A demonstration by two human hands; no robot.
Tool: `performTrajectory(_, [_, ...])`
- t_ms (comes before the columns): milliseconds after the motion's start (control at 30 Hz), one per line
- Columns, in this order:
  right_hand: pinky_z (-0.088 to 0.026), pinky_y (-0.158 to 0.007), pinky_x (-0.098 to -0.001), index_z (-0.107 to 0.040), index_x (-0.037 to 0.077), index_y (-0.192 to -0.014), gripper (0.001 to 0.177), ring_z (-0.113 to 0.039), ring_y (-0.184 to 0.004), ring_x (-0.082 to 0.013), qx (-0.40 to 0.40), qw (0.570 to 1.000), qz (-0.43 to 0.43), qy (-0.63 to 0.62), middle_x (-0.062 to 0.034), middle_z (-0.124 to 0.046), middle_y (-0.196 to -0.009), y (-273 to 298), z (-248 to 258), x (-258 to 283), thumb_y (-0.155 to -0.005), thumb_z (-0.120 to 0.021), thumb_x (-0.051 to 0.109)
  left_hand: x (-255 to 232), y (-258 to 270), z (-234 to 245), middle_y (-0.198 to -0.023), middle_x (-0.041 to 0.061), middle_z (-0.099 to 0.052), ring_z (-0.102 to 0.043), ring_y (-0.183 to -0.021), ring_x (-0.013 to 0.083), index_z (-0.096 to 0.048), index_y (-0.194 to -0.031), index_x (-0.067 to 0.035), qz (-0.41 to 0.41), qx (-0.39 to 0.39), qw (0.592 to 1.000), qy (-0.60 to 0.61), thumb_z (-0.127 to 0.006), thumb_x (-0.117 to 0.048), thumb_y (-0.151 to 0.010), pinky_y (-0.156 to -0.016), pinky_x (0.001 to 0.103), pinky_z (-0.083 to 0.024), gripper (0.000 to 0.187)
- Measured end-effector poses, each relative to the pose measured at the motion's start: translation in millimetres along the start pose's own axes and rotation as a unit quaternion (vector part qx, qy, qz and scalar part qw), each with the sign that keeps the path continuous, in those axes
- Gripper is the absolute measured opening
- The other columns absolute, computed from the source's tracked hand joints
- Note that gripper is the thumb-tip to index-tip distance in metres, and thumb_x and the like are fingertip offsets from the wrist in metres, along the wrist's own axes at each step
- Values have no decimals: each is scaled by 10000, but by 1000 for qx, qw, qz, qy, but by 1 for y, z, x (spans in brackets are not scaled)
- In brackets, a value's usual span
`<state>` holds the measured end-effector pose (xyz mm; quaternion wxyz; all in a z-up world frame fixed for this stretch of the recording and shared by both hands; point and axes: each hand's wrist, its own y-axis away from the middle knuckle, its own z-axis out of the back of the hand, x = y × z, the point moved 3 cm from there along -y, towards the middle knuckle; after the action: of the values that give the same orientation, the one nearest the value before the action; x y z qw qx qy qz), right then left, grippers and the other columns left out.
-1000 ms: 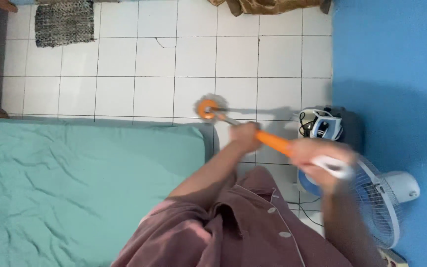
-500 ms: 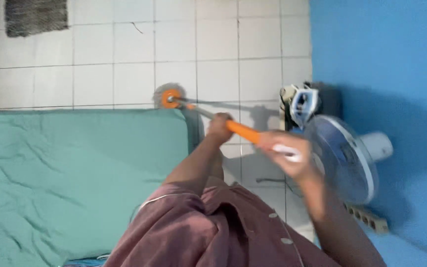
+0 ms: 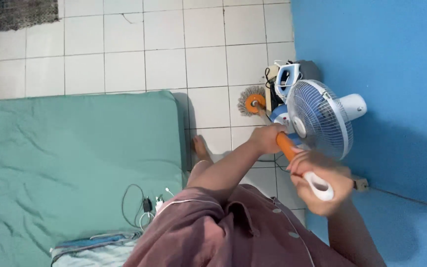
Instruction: The recorder mops the tiled floor of a bedroom and small hallway, then hangs a towel and picks up a small rug.
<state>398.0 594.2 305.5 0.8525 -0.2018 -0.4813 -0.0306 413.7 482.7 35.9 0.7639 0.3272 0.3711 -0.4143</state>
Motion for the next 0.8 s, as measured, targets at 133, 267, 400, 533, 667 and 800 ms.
performTrajectory(133, [-572,-1077,-586,-583,12,-802,143,-713,-825,-268,10,995,21,-96,-95,-638,-796,20,7,-11,-740,-677,-77,-39,35,33,-1133,8,-726,-690,-1086,232,-704,-1091,-239,101,52,988,-101,-732,-556,-741,-915,518,-441,473])
performTrajectory(267, [-611,-952,-543,-627,-34,-872,80,-716,-811,-267,-28,966,18,-257,-131,-669,-824,37,2,-44,-803,-641,-72,12,64,23,-1137,31,-740,-718,-1088,243,-736,-1095,-251,202,77,960,-180,-724,-406,-813,-926,476,-508,322])
performTrajectory(400, [-596,-875,-530,-614,-20,-857,111,-681,-822,-301,-14,962,-18,-271,-158,-647,-837,52,-12,-38,-795,-663,-98,45,91,19,-1146,85,-677,-686,-1075,304,-701,-1060,-188,194,22,972,-131,-766,-363,-774,-886,478,-539,342])
performTrajectory(533, [-604,-813,-501,-678,-26,-849,47,-751,-763,-266,-34,977,-3,-212,-146,-717,-814,104,11,-80,-832,-634,-36,58,76,-36,-1110,109,-683,-657,-1098,344,-681,-1040,-156,93,-20,993,-68,-764,-380,-797,-912,460,-542,341])
performTrajectory(667, [-546,-878,-448,-586,-73,-914,77,-634,-829,-263,19,950,-25,-312,-148,-624,-832,178,41,-184,-893,-582,1,6,72,-67,-1048,115,-714,-648,-1097,338,-683,-981,-135,-3,12,1000,10,-764,-366,-810,-903,432,-548,298])
performTrajectory(800, [-587,-863,-428,-598,-37,-881,67,-685,-818,-233,1,992,-16,-127,-123,-651,-833,165,22,-36,-815,-598,-23,7,84,-108,-1039,132,-660,-672,-1017,309,-653,-1025,-113,-124,25,982,140,-775,-262,-745,-894,405,-545,340])
